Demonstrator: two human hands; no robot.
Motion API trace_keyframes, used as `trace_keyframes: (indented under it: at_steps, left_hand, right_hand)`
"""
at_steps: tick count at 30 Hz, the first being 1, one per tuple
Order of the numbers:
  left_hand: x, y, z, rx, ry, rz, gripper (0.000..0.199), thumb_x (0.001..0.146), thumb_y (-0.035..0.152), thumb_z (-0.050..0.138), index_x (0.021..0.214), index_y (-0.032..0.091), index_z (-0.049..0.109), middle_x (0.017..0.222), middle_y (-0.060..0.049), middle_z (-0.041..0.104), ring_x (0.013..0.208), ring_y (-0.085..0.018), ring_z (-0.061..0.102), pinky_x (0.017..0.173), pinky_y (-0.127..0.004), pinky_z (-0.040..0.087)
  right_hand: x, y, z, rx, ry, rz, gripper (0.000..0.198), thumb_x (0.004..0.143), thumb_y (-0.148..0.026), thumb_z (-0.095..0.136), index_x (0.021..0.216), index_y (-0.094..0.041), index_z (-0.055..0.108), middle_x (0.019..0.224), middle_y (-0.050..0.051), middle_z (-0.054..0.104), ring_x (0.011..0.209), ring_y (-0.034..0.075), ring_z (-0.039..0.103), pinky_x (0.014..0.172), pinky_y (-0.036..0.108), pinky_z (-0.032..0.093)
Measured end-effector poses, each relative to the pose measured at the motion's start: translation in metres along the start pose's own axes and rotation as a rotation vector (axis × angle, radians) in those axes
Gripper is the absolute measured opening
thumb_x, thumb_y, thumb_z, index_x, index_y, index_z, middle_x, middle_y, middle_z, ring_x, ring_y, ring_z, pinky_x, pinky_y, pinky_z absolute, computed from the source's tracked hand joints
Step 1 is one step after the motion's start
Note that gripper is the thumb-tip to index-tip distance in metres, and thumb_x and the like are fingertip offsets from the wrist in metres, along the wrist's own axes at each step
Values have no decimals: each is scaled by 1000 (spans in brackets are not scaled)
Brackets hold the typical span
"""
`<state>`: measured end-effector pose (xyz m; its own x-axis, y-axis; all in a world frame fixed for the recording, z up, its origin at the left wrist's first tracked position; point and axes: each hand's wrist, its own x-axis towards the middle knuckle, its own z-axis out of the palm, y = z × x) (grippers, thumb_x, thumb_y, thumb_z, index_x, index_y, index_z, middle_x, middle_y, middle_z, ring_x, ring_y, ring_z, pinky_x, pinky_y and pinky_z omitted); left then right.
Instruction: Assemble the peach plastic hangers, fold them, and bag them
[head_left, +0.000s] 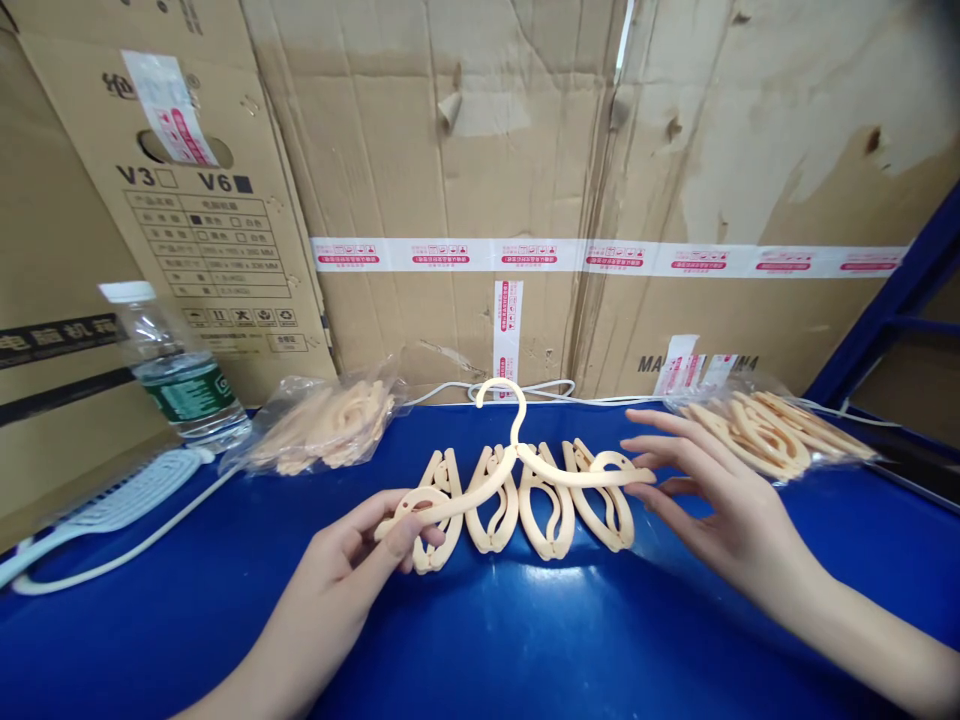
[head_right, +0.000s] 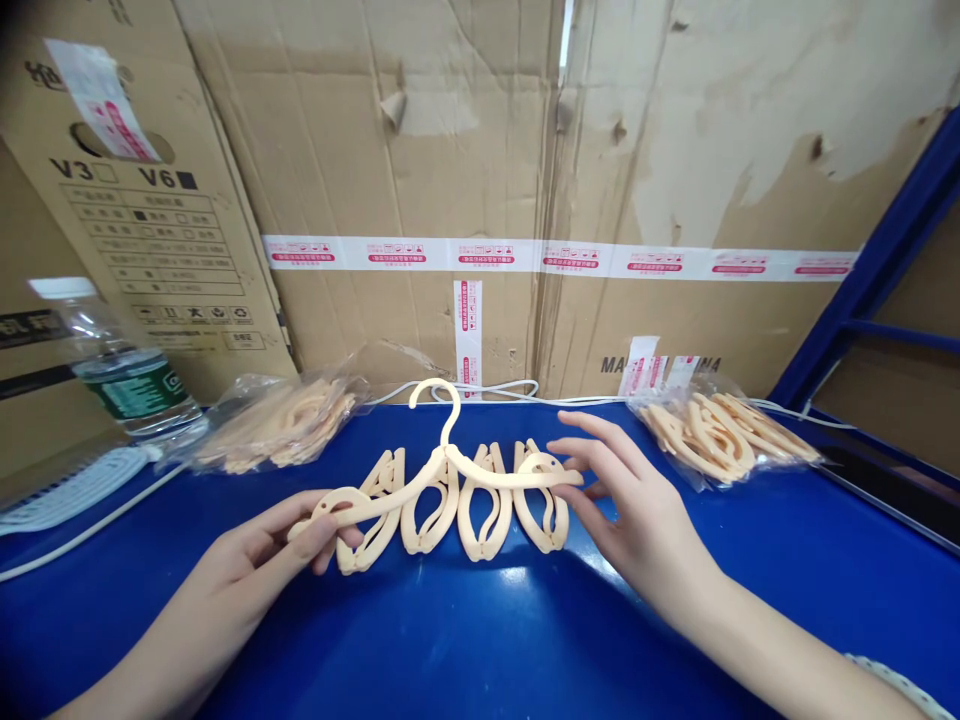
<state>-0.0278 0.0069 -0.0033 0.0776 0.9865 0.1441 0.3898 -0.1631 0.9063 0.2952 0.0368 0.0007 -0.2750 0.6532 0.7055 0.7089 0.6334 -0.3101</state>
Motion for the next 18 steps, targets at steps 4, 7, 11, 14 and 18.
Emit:
trace_keyframes:
  at_steps: [4, 7, 11, 14, 18]
  left_hand:
    - [1, -1, 1, -10, 11, -14, 34, 86, 55, 57, 88, 23, 69, 76, 1, 62, 71, -15, 53, 66, -21, 42]
    - [-1, 0, 1, -62, 10, -53, 33, 83, 54, 62, 90, 23, 68, 75, 1, 63, 71, -15, 54, 63, -20, 42]
    - [-4, 5, 4, -148, 60, -85, 28, 78, 48, 69, 88, 22, 69, 73, 1, 65, 70, -15, 56, 64, -20, 44]
    - [-5, 8, 7, -199, 91, -96, 25, 75, 43, 73, 86, 21, 69, 73, 1, 67, 70, -15, 59, 65, -20, 46]
    - [-6, 7, 11, -291, 60, -113, 29, 71, 42, 76, 91, 22, 69, 77, 0, 70, 71, -17, 63, 66, -22, 52]
  right_hand:
    - [2, 0, 2, 317, -101, 245, 33, 86, -40, 63, 114, -22, 62, 107, 9, 69, 90, 21, 69, 73, 30, 62]
    - [5, -3, 2, 497, -164, 359, 33, 82, -43, 67, 107, -21, 66, 102, 9, 71, 93, 22, 68, 79, 33, 59]
    - [7, -1, 0, 648, -176, 494, 34, 77, -41, 73, 105, -21, 67, 96, 7, 72, 86, 20, 67, 77, 30, 57]
    - [6, -1, 0, 750, -163, 606, 39, 76, -41, 75, 107, -20, 66, 87, 6, 71, 77, 17, 65, 74, 30, 55]
    - [5, -11, 4, 959, -119, 734, 44, 72, -36, 80, 107, -23, 57, 83, 2, 69, 73, 14, 63, 68, 26, 52]
